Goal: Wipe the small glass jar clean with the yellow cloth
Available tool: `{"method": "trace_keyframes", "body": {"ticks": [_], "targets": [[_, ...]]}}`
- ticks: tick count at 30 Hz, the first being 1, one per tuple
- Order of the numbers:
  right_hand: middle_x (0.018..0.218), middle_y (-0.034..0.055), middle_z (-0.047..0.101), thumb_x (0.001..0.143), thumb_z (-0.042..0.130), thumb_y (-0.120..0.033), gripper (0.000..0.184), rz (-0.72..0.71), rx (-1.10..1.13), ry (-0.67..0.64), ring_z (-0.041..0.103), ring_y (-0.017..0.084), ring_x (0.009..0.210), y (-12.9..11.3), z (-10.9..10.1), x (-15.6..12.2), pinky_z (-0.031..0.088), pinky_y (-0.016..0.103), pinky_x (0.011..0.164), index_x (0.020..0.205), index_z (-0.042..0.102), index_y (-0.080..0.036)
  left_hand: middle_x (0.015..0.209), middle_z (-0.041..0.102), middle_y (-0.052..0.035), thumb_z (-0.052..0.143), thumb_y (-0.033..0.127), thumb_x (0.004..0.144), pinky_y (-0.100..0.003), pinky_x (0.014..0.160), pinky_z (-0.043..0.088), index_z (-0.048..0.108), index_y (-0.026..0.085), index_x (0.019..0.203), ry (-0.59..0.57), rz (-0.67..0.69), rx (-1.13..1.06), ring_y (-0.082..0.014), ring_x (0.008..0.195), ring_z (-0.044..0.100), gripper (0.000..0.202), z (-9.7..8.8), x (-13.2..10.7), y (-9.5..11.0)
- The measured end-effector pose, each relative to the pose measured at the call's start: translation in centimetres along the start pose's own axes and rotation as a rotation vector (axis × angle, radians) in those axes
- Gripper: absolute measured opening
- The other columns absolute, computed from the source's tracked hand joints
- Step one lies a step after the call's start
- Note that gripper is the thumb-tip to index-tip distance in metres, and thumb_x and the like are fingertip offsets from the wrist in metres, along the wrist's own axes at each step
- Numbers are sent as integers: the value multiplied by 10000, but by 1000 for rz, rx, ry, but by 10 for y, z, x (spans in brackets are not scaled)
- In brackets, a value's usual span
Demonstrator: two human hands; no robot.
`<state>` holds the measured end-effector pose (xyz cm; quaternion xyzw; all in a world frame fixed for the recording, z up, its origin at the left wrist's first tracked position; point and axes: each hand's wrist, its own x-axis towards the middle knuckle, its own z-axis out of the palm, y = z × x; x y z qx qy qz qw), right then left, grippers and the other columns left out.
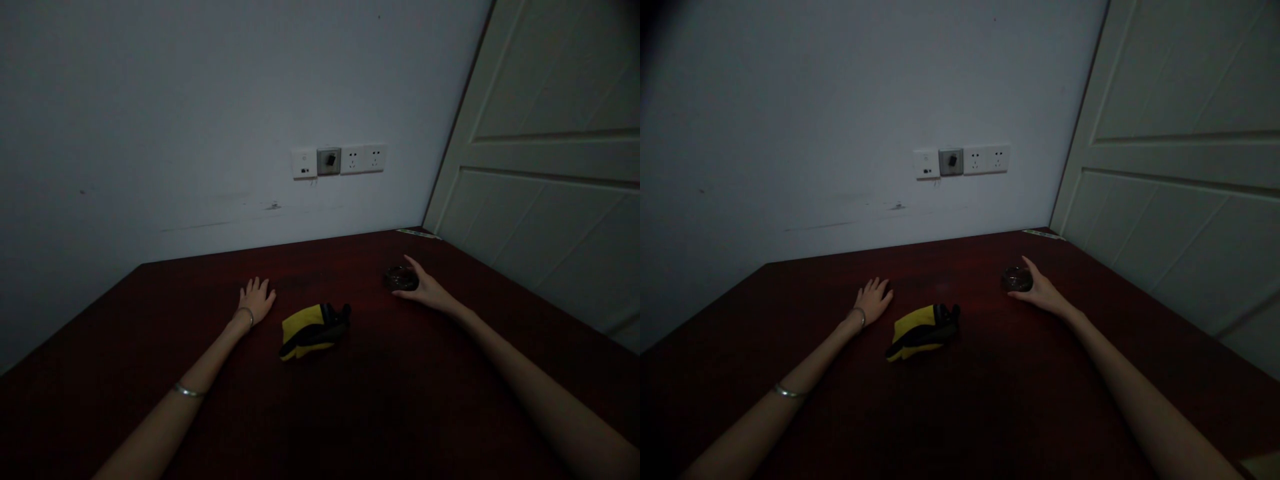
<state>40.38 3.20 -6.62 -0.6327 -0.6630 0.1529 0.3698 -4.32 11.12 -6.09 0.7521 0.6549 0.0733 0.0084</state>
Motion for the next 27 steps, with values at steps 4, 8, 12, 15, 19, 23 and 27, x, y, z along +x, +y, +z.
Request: {"method": "trace_keyframes", "body": {"ticks": [4,8,12,15,19,23,27], "targets": [[1256,189,548,595,751,-527,1087,12,16,41,564,347,1139,0,4,-2,390,501,1014,1451,185,-168,1481,292,-209,313,413,895,-559,1078,215,379,101,1377,3,-2,-26,-365,1384,222,578,0,-1,-1],[1228,178,563,577,761,-535,1047,11,61,77,565,342,1136,-4,7,-3,405,497,1005,1420,252,-180,1481,290,-215,334,413,891,-567,1082,193,387,100,1372,10,0,-72,-374,1386,208,576,2,0,-5],[1242,172,544,571,766,-539,1028,3,126,139,571,343,1123,-19,11,0,406,521,997,1402,261,-205,1477,296,-219,393,398,883,-577,1089,169,381,98,1372,28,-5,-154,-379,1387,200,574,6,-2,-11],[1263,177,521,579,770,-521,1026,-25,188,163,565,336,1130,-40,16,6,403,505,1004,1403,248,-203,1465,325,-211,470,378,870,-581,1093,167,404,111,1350,51,-23,-243,-376,1383,213,553,6,-1,-16],[1265,156,523,599,768,-487,994,-96,278,121,582,310,1111,-78,30,16,426,476,989,1400,237,-231,1332,490,-175,531,322,879,-528,1026,349,494,138,1249,105,-74,-399,-323,1248,440,414,-6,6,-27],[1279,163,506,588,785,-445,1001,-183,350,47,553,306,1151,-126,57,29,399,463,1014,1398,247,-205,1177,563,-95,541,317,891,-422,832,515,530,156,1171,197,-131,-561,-215,995,588,324,-36,16,-54],[1272,152,521,610,769,-428,993,-294,423,-72,575,275,1122,-184,102,41,427,426,990,1408,219,-209,1178,563,-94,538,318,892,-419,833,515,533,160,1168,250,-167,-653,-214,994,588,318,-63,10,-95]]}}
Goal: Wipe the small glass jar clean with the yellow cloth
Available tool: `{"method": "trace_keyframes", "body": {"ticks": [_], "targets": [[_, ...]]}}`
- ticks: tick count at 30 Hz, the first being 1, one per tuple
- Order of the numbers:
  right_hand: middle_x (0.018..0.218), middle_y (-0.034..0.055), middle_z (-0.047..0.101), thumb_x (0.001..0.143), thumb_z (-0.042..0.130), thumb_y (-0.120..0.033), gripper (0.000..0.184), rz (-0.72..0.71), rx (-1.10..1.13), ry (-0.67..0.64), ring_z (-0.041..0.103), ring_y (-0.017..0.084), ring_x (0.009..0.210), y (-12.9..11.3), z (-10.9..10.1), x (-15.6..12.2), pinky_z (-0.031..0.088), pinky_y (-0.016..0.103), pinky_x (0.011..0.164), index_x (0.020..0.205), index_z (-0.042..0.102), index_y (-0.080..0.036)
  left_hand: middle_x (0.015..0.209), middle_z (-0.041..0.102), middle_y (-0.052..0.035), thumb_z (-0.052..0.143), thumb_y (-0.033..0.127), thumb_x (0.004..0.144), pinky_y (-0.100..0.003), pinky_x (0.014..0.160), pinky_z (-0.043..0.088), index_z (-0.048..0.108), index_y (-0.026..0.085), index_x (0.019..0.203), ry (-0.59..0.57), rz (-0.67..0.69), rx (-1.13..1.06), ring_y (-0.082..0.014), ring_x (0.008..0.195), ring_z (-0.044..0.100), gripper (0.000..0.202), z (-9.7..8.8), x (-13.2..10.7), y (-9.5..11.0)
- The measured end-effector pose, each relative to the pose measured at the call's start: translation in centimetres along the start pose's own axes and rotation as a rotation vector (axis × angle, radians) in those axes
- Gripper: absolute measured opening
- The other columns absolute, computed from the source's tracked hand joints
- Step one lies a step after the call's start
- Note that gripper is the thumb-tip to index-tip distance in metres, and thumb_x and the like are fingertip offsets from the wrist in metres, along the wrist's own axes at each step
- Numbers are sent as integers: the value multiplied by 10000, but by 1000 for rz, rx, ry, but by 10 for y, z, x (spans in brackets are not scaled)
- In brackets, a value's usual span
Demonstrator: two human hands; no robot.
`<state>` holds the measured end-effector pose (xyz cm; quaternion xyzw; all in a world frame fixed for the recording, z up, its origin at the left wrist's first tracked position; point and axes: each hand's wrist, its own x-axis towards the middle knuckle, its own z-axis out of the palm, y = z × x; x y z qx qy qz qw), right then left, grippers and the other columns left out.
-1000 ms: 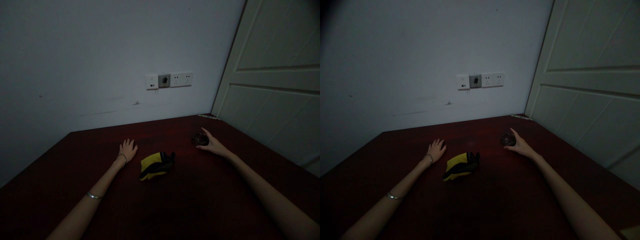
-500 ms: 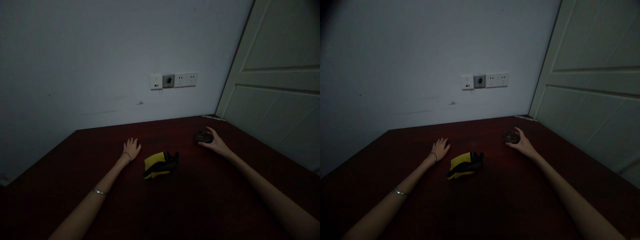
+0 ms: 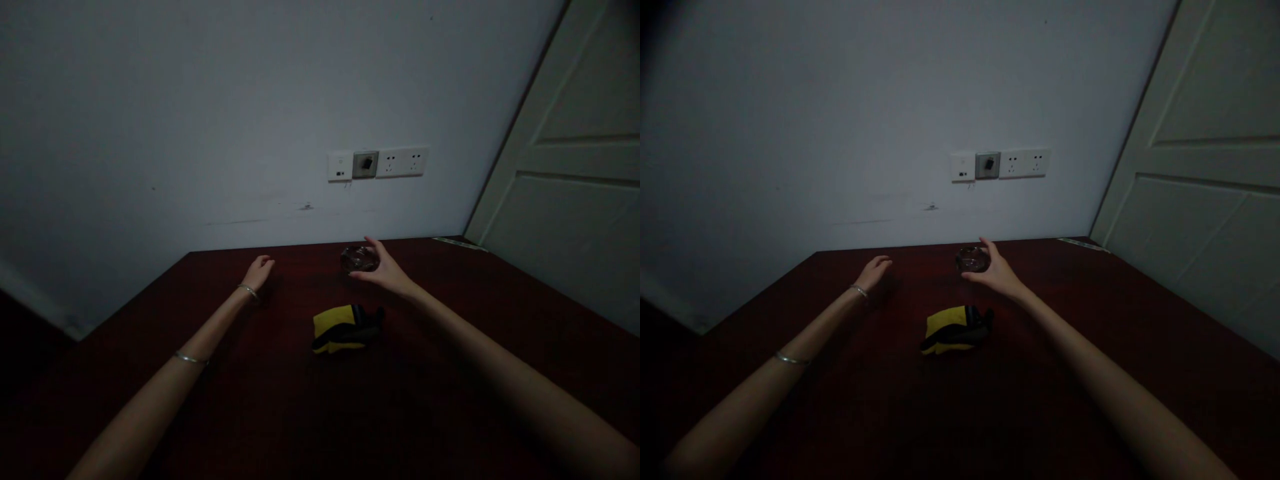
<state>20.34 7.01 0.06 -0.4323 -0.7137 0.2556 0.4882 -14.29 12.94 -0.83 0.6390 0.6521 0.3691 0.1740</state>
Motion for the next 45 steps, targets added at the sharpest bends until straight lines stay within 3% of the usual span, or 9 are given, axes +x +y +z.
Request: {"method": "trace_keyframes", "body": {"ticks": [4,6,9,12,15,23,38,42,45], "targets": [[1260,145,529,586,787,-417,1011,-63,38,-86,557,273,1139,-24,78,26,402,437,1001,1402,229,-207,1166,578,-95,540,305,889,-412,851,508,551,153,1145,41,7,-46,-216,1008,587,298,-32,-16,-28],[1259,156,526,583,787,-426,1014,-82,48,-126,548,272,1145,-33,118,34,396,432,998,1400,234,-187,1116,627,-100,512,256,877,-359,881,495,594,142,1094,55,13,-63,-216,1026,594,259,-41,-28,-42],[1266,172,516,548,802,-440,1034,-96,49,-187,530,283,1159,-40,171,39,393,434,992,1386,263,-164,995,684,-102,447,234,845,-337,790,527,598,120,1108,40,1,-84,-208,893,647,323,-53,-46,-61],[1272,184,510,513,812,-466,1078,-95,40,-236,510,301,1176,-39,209,40,384,442,995,1387,267,-147,922,703,-86,460,224,785,-336,759,531,629,129,1057,14,-6,-85,-201,815,657,334,-64,-58,-77],[1252,198,522,512,807,-485,1115,-80,30,-273,517,312,1161,-35,233,40,390,454,981,1399,239,-121,897,706,-70,506,215,725,-342,807,516,656,144,989,5,-5,-74,-204,844,651,312,-70,-63,-89],[1268,169,523,515,824,-445,1088,-41,-9,-335,494,328,1191,-28,256,35,368,498,987,1407,253,-195,860,709,-71,448,224,738,-326,738,527,662,144,960,-11,-40,-112,-186,759,657,318,-70,-64,-100],[1323,217,477,514,801,-531,1146,-20,-66,-358,445,358,1239,-20,259,29,337,515,1012,1425,229,-137,843,695,-80,499,288,686,-286,620,501,654,148,865,95,2,-205,-187,705,636,276,-68,-60,-94],[1345,214,472,529,790,-548,1187,-27,-57,-387,448,351,1250,-17,260,28,340,497,1024,1453,165,-142,805,674,-81,440,293,723,-259,525,471,621,133,909,136,21,-233,-169,632,609,305,-64,-60,-84],[1395,228,418,481,811,-548,1290,-42,-45,-416,402,352,1292,-17,259,28,342,484,1036,1468,96,-128,834,653,-71,406,310,776,-252,538,470,573,136,1019,144,91,-246,-157,645,601,342,-59,-64,-64]]}}
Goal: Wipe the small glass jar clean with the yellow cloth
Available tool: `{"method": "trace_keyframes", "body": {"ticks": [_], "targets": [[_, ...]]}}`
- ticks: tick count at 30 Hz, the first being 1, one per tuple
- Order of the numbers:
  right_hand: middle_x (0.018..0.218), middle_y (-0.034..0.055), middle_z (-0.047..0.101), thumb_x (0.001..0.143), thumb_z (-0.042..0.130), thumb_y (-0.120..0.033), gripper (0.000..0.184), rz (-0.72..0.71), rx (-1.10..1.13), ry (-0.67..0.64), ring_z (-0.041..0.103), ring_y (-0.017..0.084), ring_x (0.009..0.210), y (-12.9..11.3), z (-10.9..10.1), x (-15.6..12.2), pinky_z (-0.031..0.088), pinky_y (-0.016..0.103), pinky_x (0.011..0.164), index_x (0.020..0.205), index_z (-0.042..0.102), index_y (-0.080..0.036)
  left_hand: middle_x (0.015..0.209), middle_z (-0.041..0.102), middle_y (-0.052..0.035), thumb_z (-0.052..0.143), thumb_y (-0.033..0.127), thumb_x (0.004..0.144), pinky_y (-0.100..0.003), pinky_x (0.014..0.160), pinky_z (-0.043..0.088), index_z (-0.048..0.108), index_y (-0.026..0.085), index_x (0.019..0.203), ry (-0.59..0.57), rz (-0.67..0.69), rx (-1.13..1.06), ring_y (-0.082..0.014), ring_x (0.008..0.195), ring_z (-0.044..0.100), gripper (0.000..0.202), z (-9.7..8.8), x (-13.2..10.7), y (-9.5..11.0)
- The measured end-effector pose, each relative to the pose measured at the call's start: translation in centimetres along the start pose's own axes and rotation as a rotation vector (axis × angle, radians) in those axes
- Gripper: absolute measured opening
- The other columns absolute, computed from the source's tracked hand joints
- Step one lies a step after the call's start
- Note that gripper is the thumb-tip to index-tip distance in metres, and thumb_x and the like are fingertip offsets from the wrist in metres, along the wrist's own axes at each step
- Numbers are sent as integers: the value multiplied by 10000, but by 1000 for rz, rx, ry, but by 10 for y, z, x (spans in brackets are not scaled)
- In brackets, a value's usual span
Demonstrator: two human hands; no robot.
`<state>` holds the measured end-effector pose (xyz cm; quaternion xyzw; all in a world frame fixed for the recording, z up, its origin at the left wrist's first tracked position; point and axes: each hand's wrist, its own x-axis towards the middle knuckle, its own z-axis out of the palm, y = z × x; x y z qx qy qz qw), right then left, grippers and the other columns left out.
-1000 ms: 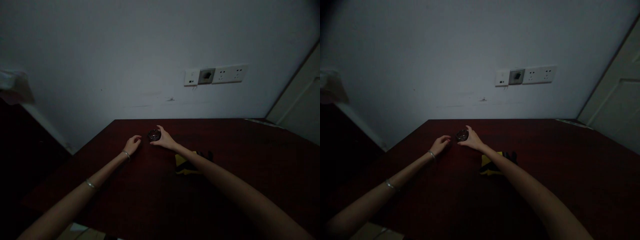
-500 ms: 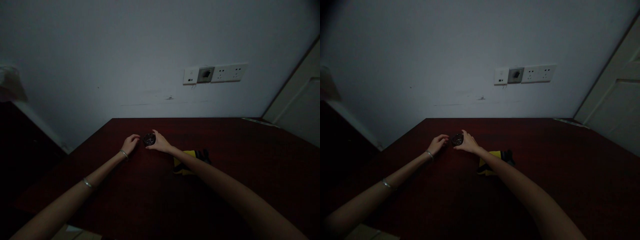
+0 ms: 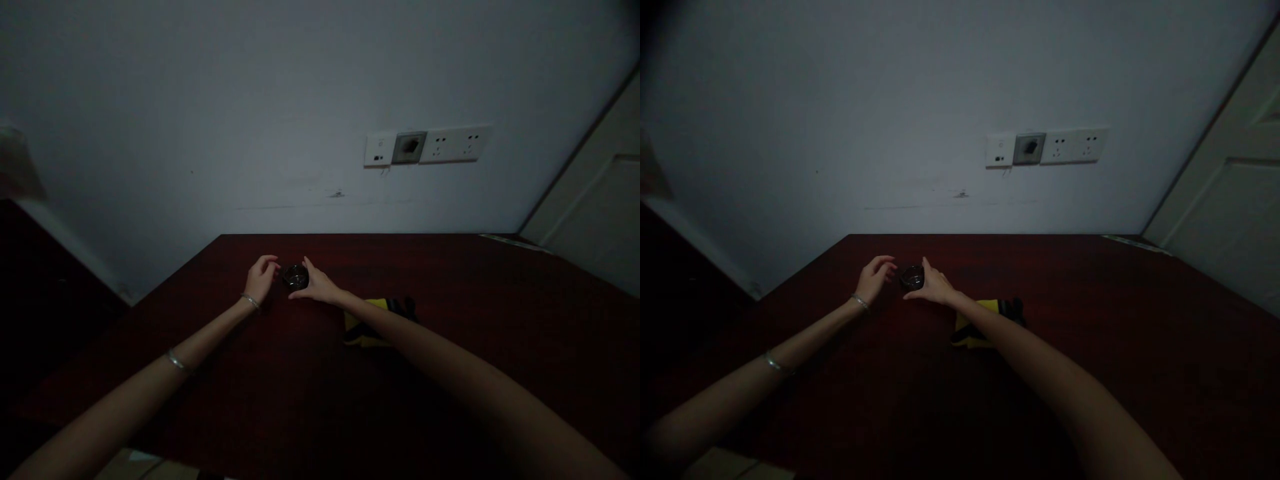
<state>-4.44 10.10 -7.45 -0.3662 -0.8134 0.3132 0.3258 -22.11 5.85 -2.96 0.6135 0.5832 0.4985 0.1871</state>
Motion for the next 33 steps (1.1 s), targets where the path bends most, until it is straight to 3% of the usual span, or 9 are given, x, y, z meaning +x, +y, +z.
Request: {"method": "trace_keyframes", "body": {"ticks": [2,5,9,11,14,17,22,27,33], "targets": [[1426,235,372,486,814,-536,1308,-7,2,-7,375,341,1315,-1,-6,-1,338,476,1047,1472,60,-121,847,644,-68,409,314,799,-269,593,482,569,138,1025,-42,78,1,-161,690,601,328,9,-6,18],[1456,234,323,609,754,-505,1172,-15,-22,1,349,319,1336,-4,-27,-11,314,470,1070,1472,70,-105,867,647,-60,481,273,781,-295,719,480,625,155,885,-170,221,28,-176,796,600,213,23,-22,47],[1449,184,366,641,751,-345,936,-74,-115,-23,354,310,1334,-9,-79,-45,286,478,1089,1427,292,-125,816,647,-37,570,192,737,-310,784,459,645,176,749,-393,416,72,-177,812,579,78,39,-54,75],[1404,151,444,662,732,-290,807,-112,-164,-41,420,302,1289,-13,-107,-70,316,484,1071,1382,394,-155,912,636,-73,518,180,800,-347,828,441,640,164,838,-441,668,241,-195,889,548,128,45,-70,83],[1220,87,620,766,621,-247,439,-152,-226,-85,569,264,1128,-22,-138,-108,410,471,988,1203,594,-218,980,608,-90,623,289,764,-369,812,448,626,162,977,-587,812,490,-224,903,516,247,53,-88,87],[1038,62,696,793,580,-211,266,-166,-271,-149,639,231,970,-30,-153,-139,478,402,893,1036,687,-225,1037,578,-97,695,312,702,-366,804,455,636,172,1004,-665,804,608,-246,945,496,338,63,-97,85],[986,47,699,793,585,-193,275,-152,-307,-204,648,209,898,-39,-156,-170,499,332,803,1047,679,-239,1013,593,-71,627,200,772,-352,823,447,687,204,928,-659,710,455,-212,934,500,167,78,-95,79],[1033,46,688,825,574,-218,302,-93,-344,-277,645,190,900,-43,-157,-177,484,299,794,1120,636,-229,955,615,-58,613,184,774,-362,829,441,701,197,799,-630,601,331,-199,897,508,93,83,-93,84],[976,28,696,821,588,-262,220,-61,-393,-293,640,178,819,-44,-157,-177,461,275,700,1025,664,-239,1006,591,-78,692,221,663,-389,839,436,663,181,979,-751,620,395,-233,940,498,319,84,-100,86]]}}
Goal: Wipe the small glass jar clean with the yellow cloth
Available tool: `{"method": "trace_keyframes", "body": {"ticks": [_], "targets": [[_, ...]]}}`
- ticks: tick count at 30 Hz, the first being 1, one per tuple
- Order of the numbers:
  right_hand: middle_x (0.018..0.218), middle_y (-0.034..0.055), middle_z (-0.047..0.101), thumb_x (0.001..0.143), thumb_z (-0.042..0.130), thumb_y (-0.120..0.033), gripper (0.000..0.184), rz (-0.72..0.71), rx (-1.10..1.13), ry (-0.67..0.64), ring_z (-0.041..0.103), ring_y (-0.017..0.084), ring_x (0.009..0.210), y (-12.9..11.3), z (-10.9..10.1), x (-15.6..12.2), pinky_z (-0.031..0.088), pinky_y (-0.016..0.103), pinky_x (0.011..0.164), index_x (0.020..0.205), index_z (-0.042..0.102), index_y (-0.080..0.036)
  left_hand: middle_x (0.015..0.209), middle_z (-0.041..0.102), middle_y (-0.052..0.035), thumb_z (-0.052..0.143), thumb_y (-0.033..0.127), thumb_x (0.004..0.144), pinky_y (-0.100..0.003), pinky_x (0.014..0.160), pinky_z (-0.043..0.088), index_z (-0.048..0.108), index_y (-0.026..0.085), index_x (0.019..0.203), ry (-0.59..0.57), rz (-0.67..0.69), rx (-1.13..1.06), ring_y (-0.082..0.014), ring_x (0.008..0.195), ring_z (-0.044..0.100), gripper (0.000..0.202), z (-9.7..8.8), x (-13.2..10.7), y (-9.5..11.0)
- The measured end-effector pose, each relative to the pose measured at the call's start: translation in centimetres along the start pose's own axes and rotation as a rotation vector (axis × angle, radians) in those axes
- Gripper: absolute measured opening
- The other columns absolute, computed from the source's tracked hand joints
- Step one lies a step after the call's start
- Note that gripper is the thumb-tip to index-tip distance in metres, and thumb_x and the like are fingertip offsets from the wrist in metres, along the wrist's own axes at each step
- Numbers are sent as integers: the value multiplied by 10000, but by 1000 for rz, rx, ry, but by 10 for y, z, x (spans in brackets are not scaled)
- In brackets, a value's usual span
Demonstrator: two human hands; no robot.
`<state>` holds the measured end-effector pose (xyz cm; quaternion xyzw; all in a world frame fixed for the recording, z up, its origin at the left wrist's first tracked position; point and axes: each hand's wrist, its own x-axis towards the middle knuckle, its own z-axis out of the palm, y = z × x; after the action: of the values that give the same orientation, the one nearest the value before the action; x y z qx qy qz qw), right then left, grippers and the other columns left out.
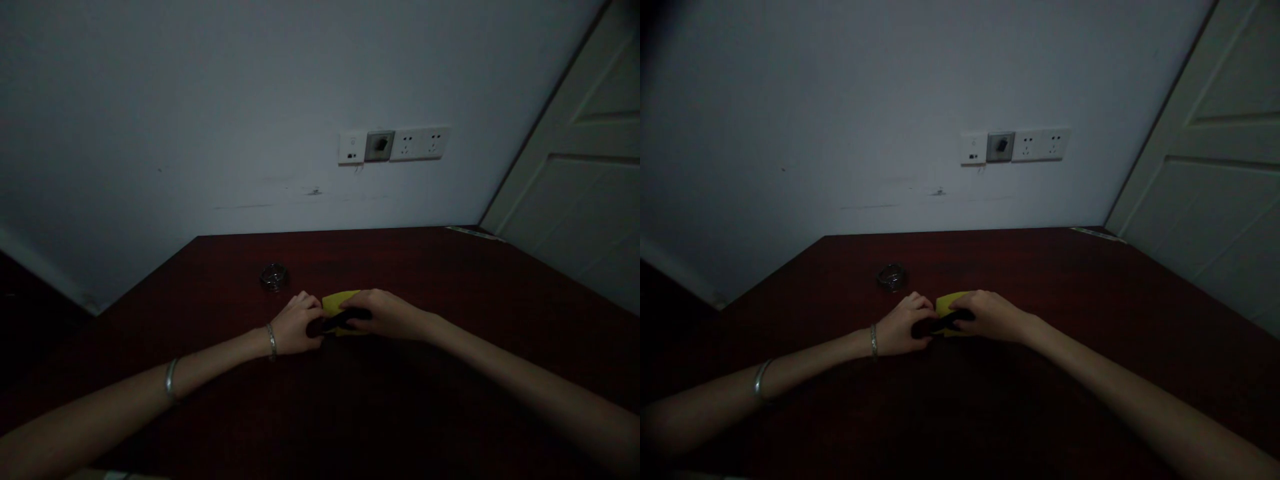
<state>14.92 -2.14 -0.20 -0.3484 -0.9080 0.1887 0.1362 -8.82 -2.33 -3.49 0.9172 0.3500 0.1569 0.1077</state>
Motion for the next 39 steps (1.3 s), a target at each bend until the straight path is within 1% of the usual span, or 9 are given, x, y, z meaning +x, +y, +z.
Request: {"method": "trace_keyframes", "body": {"ticks": [6,10,14,18,21,25,30,34,39], "targets": [[844,22,693,802,623,-324,201,-1,62,67,596,139,684,-6,-7,7,398,236,595,953,683,-205,870,628,-46,587,146,765,-367,834,433,627,169,798,300,-43,-230,-185,866,546,56,-15,22,4],[715,17,646,861,536,-337,232,12,124,182,542,118,609,-15,-27,13,380,234,554,840,673,-152,935,637,-59,638,213,751,-366,871,440,605,153,904,407,-82,-567,-184,916,579,167,-35,39,10],[799,30,668,793,610,-381,247,79,463,393,588,137,663,-25,-57,15,441,248,574,874,664,-154,1063,656,-79,793,260,600,-353,852,479,557,160,1072,188,-237,-1144,-192,935,625,537,-37,37,11],[810,41,683,751,640,-411,280,195,538,551,621,158,687,-21,-77,14,488,271,598,860,668,-155,868,713,-55,836,245,535,-299,783,507,642,118,952,-92,-467,-1362,-168,806,662,477,-32,22,10],[819,50,685,770,618,-409,278,311,453,508,632,163,687,-2,-76,10,508,273,592,866,668,-153,805,718,-31,835,249,526,-256,742,514,670,122,904,-167,-538,-1385,-152,764,667,432,-37,10,6],[756,54,677,816,570,-349,264,410,374,382,634,155,608,26,-54,5,526,262,508,938,658,-133,901,717,-52,739,293,640,-240,731,518,669,141,960,-278,-552,-1192,-147,788,673,362,-46,-4,-11],[708,37,647,803,595,-302,557,454,240,252,598,143,457,39,-9,3,510,275,409,1303,458,-100,804,686,-55,596,259,724,-288,610,523,601,123,1043,-268,-519,-521,-177,689,650,346,-42,-17,-32],[938,105,641,735,668,-280,511,388,38,226,660,239,769,34,5,-2,545,383,674,1222,563,-164,950,632,-72,608,193,697,-379,788,486,570,158,1082,-140,-443,-290,-226,882,588,388,-43,-26,-24],[1241,87,540,780,578,-211,332,63,-156,54,559,263,1095,16,-7,-16,494,400,862,1101,647,-262,1147,561,-149,501,279,842,-429,887,440,585,149,1070,-65,157,342,-286,1052,503,275,-50,-38,2]]}}
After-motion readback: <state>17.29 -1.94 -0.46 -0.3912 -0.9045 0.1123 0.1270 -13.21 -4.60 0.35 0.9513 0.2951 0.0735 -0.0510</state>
